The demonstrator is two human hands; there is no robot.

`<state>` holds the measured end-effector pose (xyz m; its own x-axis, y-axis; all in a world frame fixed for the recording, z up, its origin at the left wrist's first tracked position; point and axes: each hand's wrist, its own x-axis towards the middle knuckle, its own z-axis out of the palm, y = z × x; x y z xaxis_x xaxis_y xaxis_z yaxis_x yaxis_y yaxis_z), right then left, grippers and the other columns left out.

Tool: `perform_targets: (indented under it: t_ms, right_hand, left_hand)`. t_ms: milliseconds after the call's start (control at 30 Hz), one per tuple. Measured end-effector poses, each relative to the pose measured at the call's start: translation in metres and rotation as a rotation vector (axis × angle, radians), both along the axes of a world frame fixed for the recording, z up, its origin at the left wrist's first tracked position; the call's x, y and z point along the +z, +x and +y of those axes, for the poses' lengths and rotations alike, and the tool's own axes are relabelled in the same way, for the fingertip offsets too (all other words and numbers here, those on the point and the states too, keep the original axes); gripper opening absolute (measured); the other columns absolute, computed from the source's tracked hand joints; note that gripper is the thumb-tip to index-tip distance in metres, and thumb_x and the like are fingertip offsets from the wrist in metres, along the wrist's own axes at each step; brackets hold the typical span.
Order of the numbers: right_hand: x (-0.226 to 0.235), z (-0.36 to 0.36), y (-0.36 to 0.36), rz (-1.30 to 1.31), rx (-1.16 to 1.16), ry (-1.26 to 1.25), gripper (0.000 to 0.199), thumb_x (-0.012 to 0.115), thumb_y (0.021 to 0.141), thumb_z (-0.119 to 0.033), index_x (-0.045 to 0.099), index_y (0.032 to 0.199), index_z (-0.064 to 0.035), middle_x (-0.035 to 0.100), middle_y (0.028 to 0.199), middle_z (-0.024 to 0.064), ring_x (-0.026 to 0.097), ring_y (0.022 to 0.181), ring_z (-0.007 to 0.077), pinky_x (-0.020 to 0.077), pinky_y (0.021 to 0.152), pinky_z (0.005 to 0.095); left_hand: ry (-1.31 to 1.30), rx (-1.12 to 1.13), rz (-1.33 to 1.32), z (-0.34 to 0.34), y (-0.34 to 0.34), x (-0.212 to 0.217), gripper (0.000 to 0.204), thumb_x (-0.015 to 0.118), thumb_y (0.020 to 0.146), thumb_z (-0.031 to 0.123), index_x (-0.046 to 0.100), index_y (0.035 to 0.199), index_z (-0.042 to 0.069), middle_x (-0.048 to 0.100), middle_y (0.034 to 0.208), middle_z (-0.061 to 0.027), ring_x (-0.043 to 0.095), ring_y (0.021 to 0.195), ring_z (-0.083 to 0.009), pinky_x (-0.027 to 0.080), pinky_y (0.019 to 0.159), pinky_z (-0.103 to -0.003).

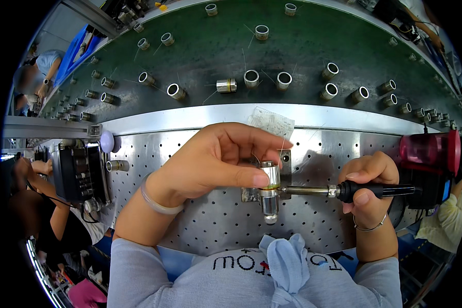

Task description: The person uses a soldering iron to apply heat to small cylindrical metal components held in a fixture. They repeatedly pick up new components from a rotating tray, solder them, and place them back on the tray.

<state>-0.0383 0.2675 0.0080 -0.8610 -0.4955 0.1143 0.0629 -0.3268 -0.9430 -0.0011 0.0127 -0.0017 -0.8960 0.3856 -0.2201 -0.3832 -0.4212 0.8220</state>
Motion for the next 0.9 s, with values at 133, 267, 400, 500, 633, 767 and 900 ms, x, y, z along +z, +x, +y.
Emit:
perform_targets:
  t_ms: [133,267,400,500,633,767,900]
  right_hand:
    - [0.0019,-0.0011,0.0006,0.003,-0.001,0.041,0.025,0.075,0.068,-0.005,0.054,0.081,0.0002,0.058,0.065,0.0097,0.057,0.052,0.0121,0.0444,0.051,0.0219]
    - [0.0003,-0.0002,0.0006,-0.002,0.011,0.051,0.026,0.076,0.067,-0.005,0.054,0.081,0.0003,0.058,0.066,0.0099,0.057,0.053,0.0129,0.0444,0.052,0.0224]
    - [-0.0018,-0.0003,0.0003,0.048,0.012,0.045,0.027,0.076,0.066,-0.005,0.055,0.081,0.0001,0.058,0.067,0.0099,0.057,0.055,0.0132,0.0443,0.052,0.0228]
    - [-0.0035,0.0008,-0.0007,0.059,0.020,0.026,0.028,0.077,0.065,-0.004,0.056,0.082,0.0003,0.059,0.068,0.0098,0.057,0.056,0.0137,0.0444,0.053,0.0233]
    - [-0.0071,0.0013,-0.0003,0.070,0.011,0.010,0.029,0.078,0.064,-0.004,0.056,0.083,0.0008,0.059,0.070,0.0099,0.057,0.058,0.0143,0.0448,0.054,0.0240]
    - [-0.0054,0.0012,-0.0008,0.083,0.022,0.039,0.030,0.079,0.063,-0.003,0.057,0.084,0.0008,0.059,0.070,0.0102,0.057,0.058,0.0142,0.0448,0.054,0.0239]
    - [-0.0060,0.0012,-0.0015,0.082,0.028,0.036,0.031,0.079,0.063,-0.004,0.057,0.084,0.0008,0.059,0.071,0.0101,0.057,0.058,0.0140,0.0445,0.053,0.0235]
  left_hand:
    - [0.034,0.053,0.159,0.0027,0.0004,-0.0023,0.025,0.072,0.066,-0.001,0.067,0.090,-0.001,0.058,0.095,-0.0135,0.057,0.086,-0.0181,0.047,0.077,-0.026]
    - [0.002,0.039,0.182,0.0010,-0.0002,-0.0004,0.019,0.074,0.063,-0.003,0.068,0.080,0.002,0.058,0.095,-0.0145,0.057,0.087,-0.0200,0.046,0.079,-0.027]
    - [-0.025,0.044,0.286,-0.0008,-0.0011,-0.0041,0.016,0.075,0.061,-0.003,0.068,0.074,0.003,0.058,0.095,-0.0156,0.057,0.087,-0.0210,0.046,0.080,-0.028]
    - [-0.035,0.050,0.293,-0.0010,-0.0006,-0.0041,0.016,0.076,0.059,-0.002,0.069,0.072,0.004,0.059,0.095,-0.0161,0.057,0.087,-0.0213,0.045,0.080,-0.028]
    - [-0.043,0.049,0.276,-0.0017,-0.0001,-0.0049,0.017,0.078,0.058,-0.002,0.069,0.072,0.004,0.059,0.095,-0.0162,0.058,0.087,-0.0214,0.045,0.081,-0.028]
    - [-0.041,0.043,0.301,-0.0022,-0.0011,-0.0061,0.017,0.078,0.058,-0.001,0.070,0.072,0.005,0.059,0.095,-0.0162,0.058,0.087,-0.0213,0.046,0.080,-0.029]
    - [-0.052,0.041,0.314,-0.0030,-0.0020,-0.0065,0.017,0.078,0.059,-0.001,0.070,0.072,0.005,0.059,0.095,-0.0162,0.058,0.087,-0.0213,0.046,0.080,-0.029]
